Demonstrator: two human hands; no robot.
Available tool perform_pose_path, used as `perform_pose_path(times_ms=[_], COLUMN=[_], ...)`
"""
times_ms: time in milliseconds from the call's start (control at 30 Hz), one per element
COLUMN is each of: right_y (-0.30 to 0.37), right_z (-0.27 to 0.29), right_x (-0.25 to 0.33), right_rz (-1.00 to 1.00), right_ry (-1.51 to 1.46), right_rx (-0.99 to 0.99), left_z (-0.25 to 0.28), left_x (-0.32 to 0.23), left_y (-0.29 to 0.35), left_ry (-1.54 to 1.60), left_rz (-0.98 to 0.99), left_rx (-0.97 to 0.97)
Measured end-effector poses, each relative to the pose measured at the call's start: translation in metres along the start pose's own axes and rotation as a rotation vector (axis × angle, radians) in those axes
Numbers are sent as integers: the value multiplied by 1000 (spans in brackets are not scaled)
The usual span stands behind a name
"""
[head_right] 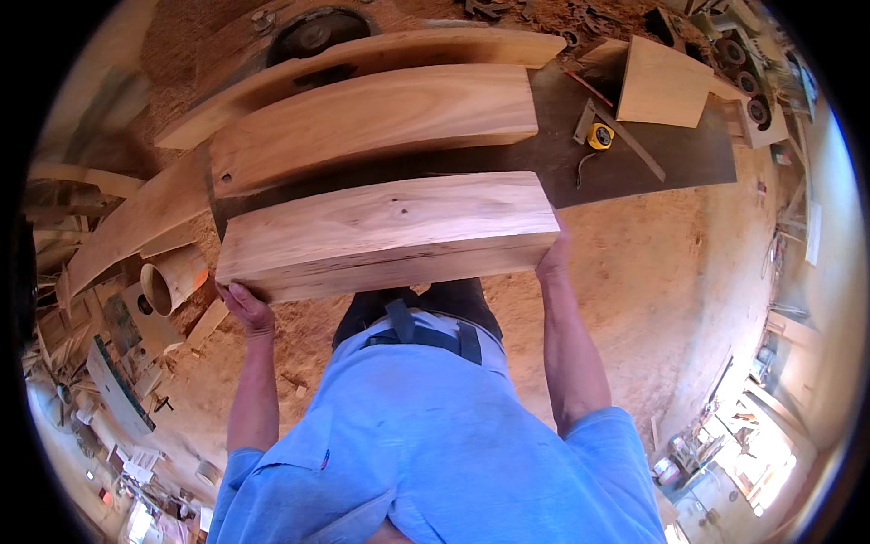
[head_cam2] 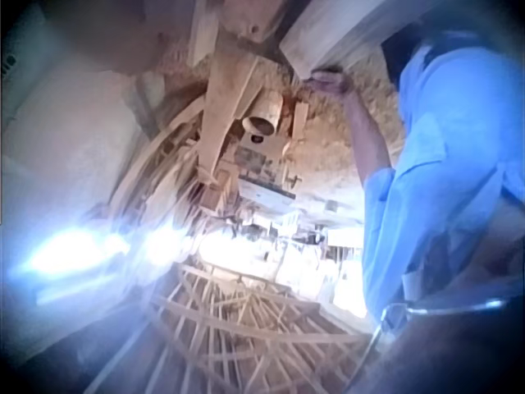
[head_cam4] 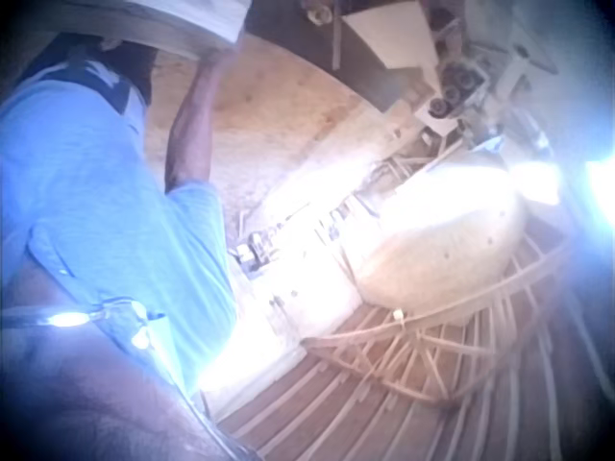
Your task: The person handles several rectangular wooden planks on a workbench, stacking them and aligning their edges. They then use a tape measure and a pencil to measure and mark the planks.
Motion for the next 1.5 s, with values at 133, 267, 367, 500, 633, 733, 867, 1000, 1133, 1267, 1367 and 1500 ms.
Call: perform_pose_path(times_ms=[133, 267, 367, 500, 633, 733, 867, 1000, 1133, 1267, 1367, 1500], right_y=[-5, -7, -2, -8, -10, -10, -6, 8, 14, 39, 59, 69], right_z=[17, 45, 43, 69, 36, 25, -1, -4, 3, -19, -29, -46], right_x=[-14, -30, -35, -48, -32, -24, -12, -3, -13, -14, -17, -15], right_rz=[13, 231, 250, 67, -106, -184, -298, -499, -423, -492, -509, -524], right_ry=[-20, 146, 159, 58, -67, -80, 7, -34, -54, -67, -40, -11], right_rx=[0, 155, 111, -16, -32, 37, 176, 245, 458, 348, 295, 268], left_z=[1, 0, -3, 0, 3, 2, 10, 8, 20, 34, 44, 51], left_x=[5, 30, 27, 6, -5, -8, -8, -1, 4, -2, 1, 9], left_y=[6, 28, 32, 25, 24, 23, 32, 55, 69, 76, 78, 76], left_ry=[-6, 49, 127, 247, 309, 357, 417, 630, 418, 349, 402, 444], left_rz=[-12, 127, 65, 76, 107, 129, 138, 262, 305, 329, 344, 339], left_rx=[-5, -48, 16, 64, 84, 92, 94, 45, 11, -35, -94, -46])
Point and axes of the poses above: each hand's wrist, its own y-axis away from the middle knuckle, its own z-axis out of the back of the hand, x = y × z, the point moved 2 cm from there along -y, towards the middle knuckle, and after that the axes turned 12 degrees about x, right-handed, at the moved point
